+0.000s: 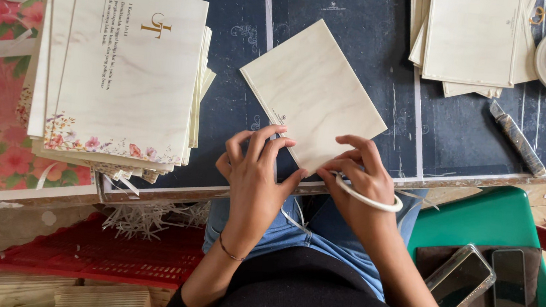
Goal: The person repeatedly picks a card from a stack, places a white cord across it, and sets it aside. This process is repeated multiple times with different cards. The person handles the cards and cord by hand throughout the task.
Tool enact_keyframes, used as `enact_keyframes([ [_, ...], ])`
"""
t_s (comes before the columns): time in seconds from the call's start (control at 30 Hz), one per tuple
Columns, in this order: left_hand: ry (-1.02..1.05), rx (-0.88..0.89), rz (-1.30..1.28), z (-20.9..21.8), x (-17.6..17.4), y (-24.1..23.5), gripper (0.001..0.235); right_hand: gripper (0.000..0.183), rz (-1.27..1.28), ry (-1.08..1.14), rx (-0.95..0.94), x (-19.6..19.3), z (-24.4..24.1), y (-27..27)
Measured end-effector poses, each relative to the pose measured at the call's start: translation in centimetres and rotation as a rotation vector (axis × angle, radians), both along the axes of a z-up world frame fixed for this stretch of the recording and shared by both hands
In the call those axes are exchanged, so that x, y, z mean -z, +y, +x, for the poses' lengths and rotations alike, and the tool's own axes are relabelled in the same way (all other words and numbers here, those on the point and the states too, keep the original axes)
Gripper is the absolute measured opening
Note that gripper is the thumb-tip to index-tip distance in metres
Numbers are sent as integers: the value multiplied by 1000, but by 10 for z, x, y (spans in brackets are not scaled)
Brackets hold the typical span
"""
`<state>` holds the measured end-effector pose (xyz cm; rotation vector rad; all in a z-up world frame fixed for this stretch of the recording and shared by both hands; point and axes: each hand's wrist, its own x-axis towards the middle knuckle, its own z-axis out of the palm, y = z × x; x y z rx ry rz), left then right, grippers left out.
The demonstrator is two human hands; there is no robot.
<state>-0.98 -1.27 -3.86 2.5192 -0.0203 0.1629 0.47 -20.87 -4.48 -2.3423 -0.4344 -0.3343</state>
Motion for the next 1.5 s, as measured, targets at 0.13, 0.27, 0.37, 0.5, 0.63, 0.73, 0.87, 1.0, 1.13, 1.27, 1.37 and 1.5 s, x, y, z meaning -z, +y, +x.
enact_keyframes([
  [0.13,21,-10,-29,1,0,-2,59,13,-29,64,-21,0,10,-2],
  [0.27,46,-22,-66,3,2,-4,61,15,-96,103,-51,2,15,-1],
  [0.37,56,-21,-81,4,4,-5,63,15,-106,146,-62,-1,16,0],
  [0.5,72,-21,-55,4,3,-6,60,6,-60,237,-79,-25,20,-3],
  [0.63,93,-37,-55,4,3,-6,66,8,24,175,-67,-22,45,-49],
  [0.73,102,-45,-58,3,3,-5,64,14,45,96,8,-21,60,-79],
  [0.87,94,-43,-53,3,6,-6,63,14,-14,60,65,-13,69,-89],
  [1.0,96,-36,-51,3,5,-5,64,12,-60,97,136,-11,72,-85],
  [1.13,84,-36,-46,4,4,-6,65,12,-52,140,134,-4,75,-88],
  [1.27,82,-33,-40,4,2,-6,64,13,-90,157,155,-12,71,-76],
  [1.37,46,-42,-33,8,4,2,65,11,-174,118,98,-17,66,-69],
  [1.5,-42,-111,-59,20,7,18,53,11,-265,117,-157,-8,45,-65],
])
